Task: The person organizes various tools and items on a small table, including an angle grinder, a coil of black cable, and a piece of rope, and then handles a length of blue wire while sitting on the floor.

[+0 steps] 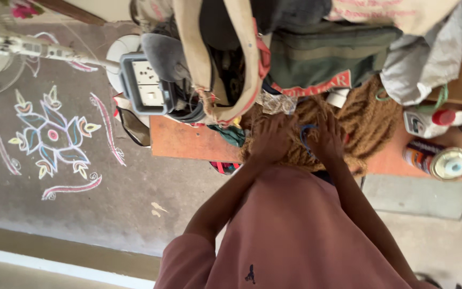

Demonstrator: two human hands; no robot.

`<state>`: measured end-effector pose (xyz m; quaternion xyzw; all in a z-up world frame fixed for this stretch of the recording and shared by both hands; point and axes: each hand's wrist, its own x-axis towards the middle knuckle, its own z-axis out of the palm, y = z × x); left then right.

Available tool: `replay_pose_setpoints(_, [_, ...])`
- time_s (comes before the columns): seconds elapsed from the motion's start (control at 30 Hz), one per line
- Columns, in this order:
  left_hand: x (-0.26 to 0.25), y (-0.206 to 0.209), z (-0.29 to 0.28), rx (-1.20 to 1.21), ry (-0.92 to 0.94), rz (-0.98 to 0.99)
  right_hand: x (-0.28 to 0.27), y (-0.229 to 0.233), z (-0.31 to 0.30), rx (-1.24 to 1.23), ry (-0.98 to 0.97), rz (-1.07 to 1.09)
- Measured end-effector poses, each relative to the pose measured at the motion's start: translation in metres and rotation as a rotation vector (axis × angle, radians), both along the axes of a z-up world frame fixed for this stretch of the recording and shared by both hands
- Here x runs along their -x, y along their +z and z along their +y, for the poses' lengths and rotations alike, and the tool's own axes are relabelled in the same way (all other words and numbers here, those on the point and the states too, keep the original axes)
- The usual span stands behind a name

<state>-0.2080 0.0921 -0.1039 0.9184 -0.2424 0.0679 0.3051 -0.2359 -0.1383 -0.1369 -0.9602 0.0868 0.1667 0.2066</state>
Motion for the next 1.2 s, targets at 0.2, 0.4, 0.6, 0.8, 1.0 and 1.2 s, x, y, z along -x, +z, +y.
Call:
replay_pose_setpoints(0.2, [-0.001, -0.078, 0.028, -0.5, -0.099, 0.657, 0.052, -0.052, -0.041, -0.032, -0.046, 0.072])
replay_pose_setpoints(0.4, [0.006, -0.078, 0.048, -0.445, -0.057, 0.752, 0.045, -0.037, -0.035, -0.049, -0.063, 0.038])
replay_pose_setpoints(0.6, [0.017, -0.065, 0.053, -0.299, 0.037, 0.822, 0.039, -0.049, -0.042, -0.111, -0.061, -0.208])
replay_pose_setpoints(0.8, [0.022, -0.084, 0.06, -0.138, 0.081, 0.751, 0.045, -0.063, -0.06, -0.368, -0.157, -0.266])
replay_pose_setpoints(1.0, [0.021, -0.091, 0.061, -0.101, 0.048, 0.665, 0.055, -0.04, -0.082, -0.909, -0.627, -0.133])
replay_pose_setpoints(1.2, [0.0, -0.011, 0.03, 0.041, 0.088, 0.719, 0.068, 0.041, -0.092, -0.883, -0.519, -0.064])
